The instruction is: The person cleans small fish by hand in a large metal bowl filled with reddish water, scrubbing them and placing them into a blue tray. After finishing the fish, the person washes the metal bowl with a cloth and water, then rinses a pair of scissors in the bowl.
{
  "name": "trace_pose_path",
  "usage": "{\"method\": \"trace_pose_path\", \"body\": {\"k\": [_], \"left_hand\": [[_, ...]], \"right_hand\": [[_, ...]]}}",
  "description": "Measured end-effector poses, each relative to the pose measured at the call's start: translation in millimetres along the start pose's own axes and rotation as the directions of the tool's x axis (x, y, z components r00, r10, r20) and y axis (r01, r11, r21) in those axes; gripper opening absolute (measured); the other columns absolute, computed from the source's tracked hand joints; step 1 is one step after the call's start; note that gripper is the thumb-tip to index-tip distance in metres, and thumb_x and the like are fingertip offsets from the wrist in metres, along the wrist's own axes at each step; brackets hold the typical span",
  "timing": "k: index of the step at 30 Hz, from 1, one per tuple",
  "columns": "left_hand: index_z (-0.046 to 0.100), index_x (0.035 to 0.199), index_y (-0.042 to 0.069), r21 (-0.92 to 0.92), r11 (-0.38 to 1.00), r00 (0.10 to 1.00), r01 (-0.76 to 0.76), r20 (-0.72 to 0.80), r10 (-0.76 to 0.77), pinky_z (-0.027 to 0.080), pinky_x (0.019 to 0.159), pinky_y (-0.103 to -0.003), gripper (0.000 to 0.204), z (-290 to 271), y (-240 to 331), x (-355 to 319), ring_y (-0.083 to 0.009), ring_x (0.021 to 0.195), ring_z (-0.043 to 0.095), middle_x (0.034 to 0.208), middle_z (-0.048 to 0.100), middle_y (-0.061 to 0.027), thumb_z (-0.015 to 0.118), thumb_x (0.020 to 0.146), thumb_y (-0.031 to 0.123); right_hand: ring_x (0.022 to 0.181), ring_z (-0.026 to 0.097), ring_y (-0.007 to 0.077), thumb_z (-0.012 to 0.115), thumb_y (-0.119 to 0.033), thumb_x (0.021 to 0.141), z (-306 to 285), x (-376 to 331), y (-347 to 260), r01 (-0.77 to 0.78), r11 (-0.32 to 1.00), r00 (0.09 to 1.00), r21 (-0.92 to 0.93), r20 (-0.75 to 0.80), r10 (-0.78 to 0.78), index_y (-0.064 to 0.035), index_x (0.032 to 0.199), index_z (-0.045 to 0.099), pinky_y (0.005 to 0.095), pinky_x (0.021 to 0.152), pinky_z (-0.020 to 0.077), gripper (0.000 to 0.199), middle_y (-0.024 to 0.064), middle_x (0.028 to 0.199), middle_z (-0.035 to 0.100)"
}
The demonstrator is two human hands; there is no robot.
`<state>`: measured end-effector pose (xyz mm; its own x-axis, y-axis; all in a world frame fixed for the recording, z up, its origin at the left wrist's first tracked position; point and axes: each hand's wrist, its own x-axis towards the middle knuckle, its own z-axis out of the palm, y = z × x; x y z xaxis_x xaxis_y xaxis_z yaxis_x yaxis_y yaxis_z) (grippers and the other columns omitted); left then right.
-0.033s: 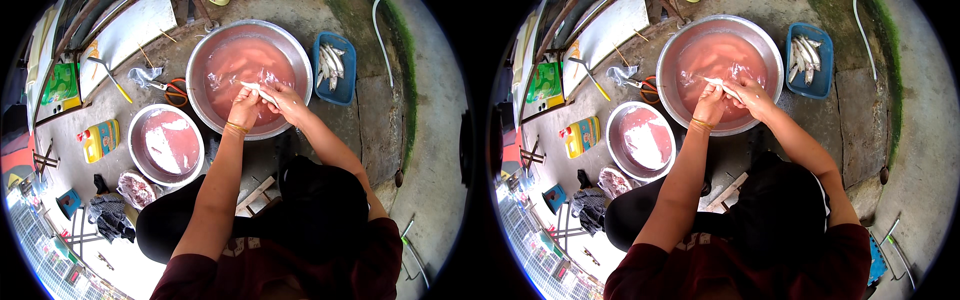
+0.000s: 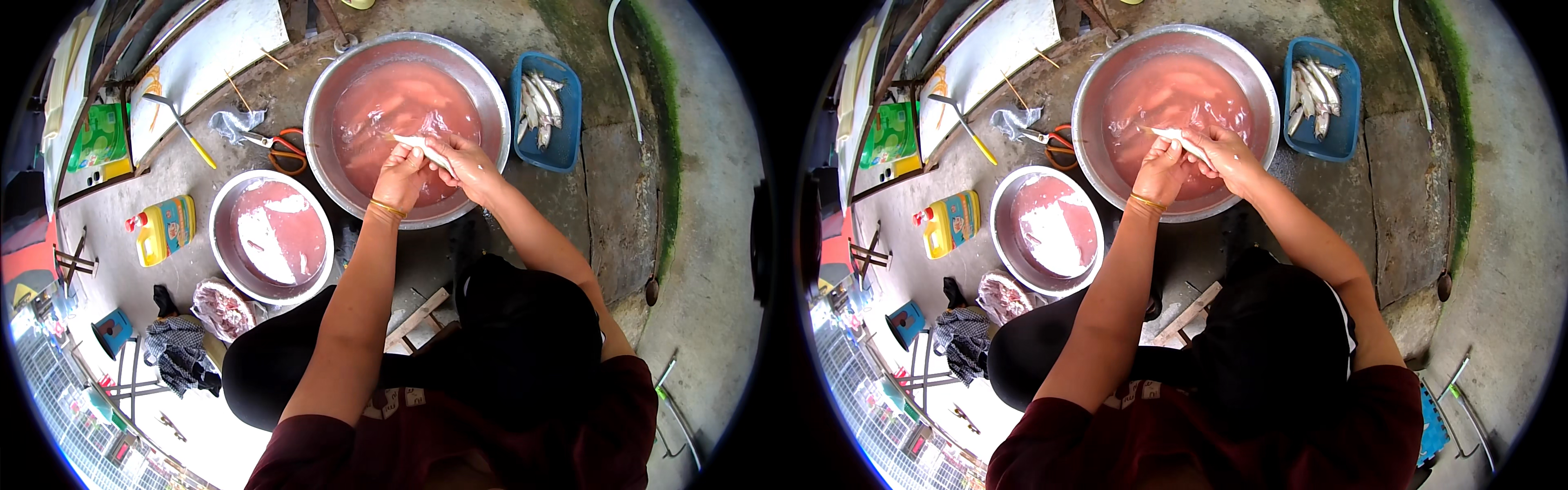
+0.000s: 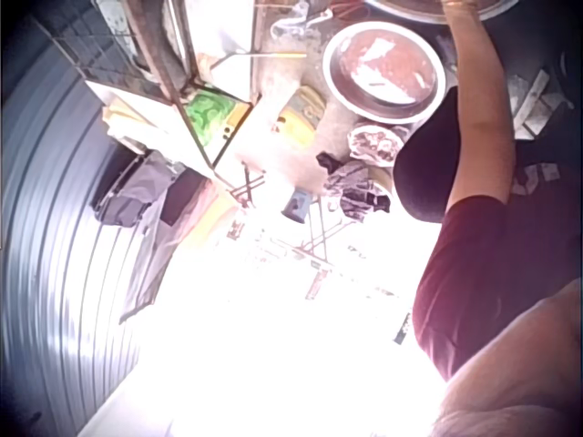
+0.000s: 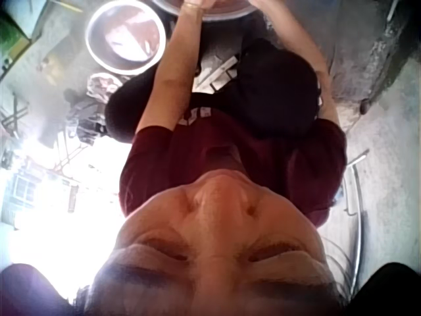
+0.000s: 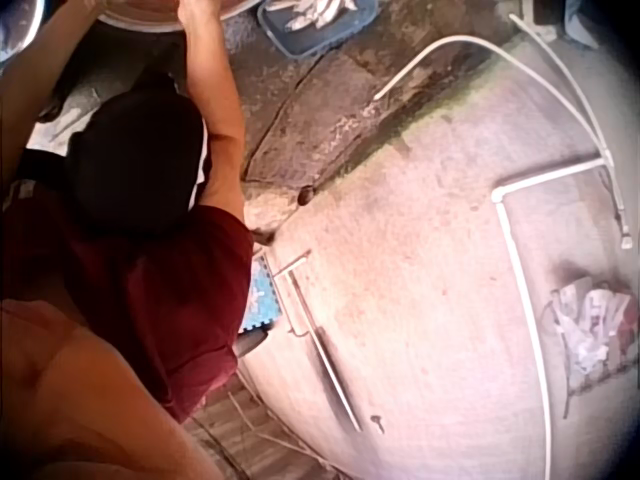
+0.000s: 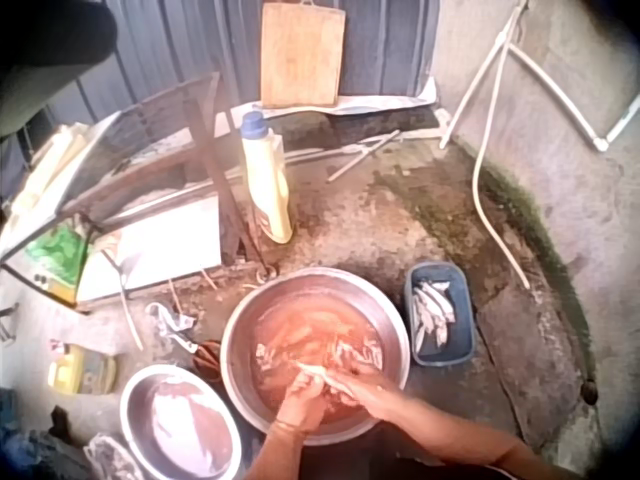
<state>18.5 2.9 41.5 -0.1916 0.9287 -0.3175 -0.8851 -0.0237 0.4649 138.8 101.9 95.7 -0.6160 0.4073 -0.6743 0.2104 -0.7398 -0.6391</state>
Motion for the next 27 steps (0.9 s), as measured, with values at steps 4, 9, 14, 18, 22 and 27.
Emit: {"method": "trace_pose_path", "body": {"k": [4,9,14,18,22,27], "left_hand": [[0.056,0.12,0.007,0.23,0.958,0.931,0.174,-0.356,-0.083,0.049,0.075,-0.031,0.027,-9.1,-5.9,4.9,-0.0154,0.083,0.058,0.108,0.062,-0.0058,0.058,0.093,0.01],[0.06,0.118,0.003,0.576,0.734,0.754,0.359,-0.643,0.136,0.05,0.067,-0.026,0.031,-24.1,-9.3,5.8,-0.0147,0.074,0.062,0.099,0.067,-0.0058,0.062,0.088,0.008],[0.059,0.119,0.003,0.595,0.733,0.744,0.33,-0.642,0.185,0.05,0.069,-0.024,0.031,-59.3,-8.7,14.6,-0.0145,0.078,0.062,0.102,0.066,-0.007,0.058,0.089,0.006],[0.057,0.122,0.003,0.609,0.731,0.733,0.309,-0.642,0.225,0.05,0.071,-0.024,0.033,-43.1,-6.4,9.9,-0.014,0.081,0.062,0.106,0.064,-0.0082,0.054,0.089,0.004],[0.057,0.122,0.003,0.597,0.746,0.75,0.294,-0.628,0.207,0.051,0.072,-0.025,0.034,-42.5,-14.3,9.6,-0.0133,0.082,0.062,0.108,0.064,-0.0085,0.053,0.089,0.003],[0.057,0.123,0.003,0.632,0.719,0.794,0.29,-0.578,0.188,0.051,0.072,-0.026,0.034,-40.2,-15.2,9.2,-0.014,0.085,0.062,0.11,0.064,-0.0087,0.053,0.089,0.003]], "right_hand": [[0.056,0.056,0.0109,0.062,-0.026,0.094,-9.7,19.0,9.5,0.101,0.933,0.963,-0.345,-0.2,-0.178,-0.0058,0.091,0.059,0.0266,0.05,0.0435,0.021,0.0053,0.067,0.059],[0.091,0.059,0.0338,0.064,-0.012,0.083,-58.4,33.3,35.8,0.244,-0.1,0.76,-0.965,0.254,-0.598,-0.008,0.094,0.06,0.0448,0.074,0.0484,0.012,0.013,0.098,0.058],[0.092,0.059,0.0344,0.062,-0.006,0.08,-51.9,-14.0,-46.7,0.268,0.265,0.525,-0.926,-0.09,-0.846,-0.0086,0.095,0.061,0.0425,0.078,0.0481,0.016,0.0131,0.099,0.058],[0.104,0.056,0.0349,0.059,-0.006,0.08,-79.8,-21.7,-71.7,-0.293,-0.142,0.161,-0.946,0.098,-0.982,-0.0102,0.105,0.061,0.0409,0.088,0.0458,0.025,0.0126,0.109,0.06],[0.084,0.062,0.0364,0.056,-0.017,0.089,-66.0,15.2,-29.4,0.271,0.248,0.694,-0.93,0.01,-0.72,-0.0101,0.095,0.061,0.0438,0.072,0.0501,0.01,0.0161,0.092,0.064],[0.115,0.048,0.0259,0.057,-0.012,0.082,-63.2,56.6,42.2,0.266,-0.438,0.85,-0.859,0.423,-0.314,-0.0123,0.099,0.064,0.0411,0.093,0.0427,0.019,0.0059,0.115,0.053]]}}
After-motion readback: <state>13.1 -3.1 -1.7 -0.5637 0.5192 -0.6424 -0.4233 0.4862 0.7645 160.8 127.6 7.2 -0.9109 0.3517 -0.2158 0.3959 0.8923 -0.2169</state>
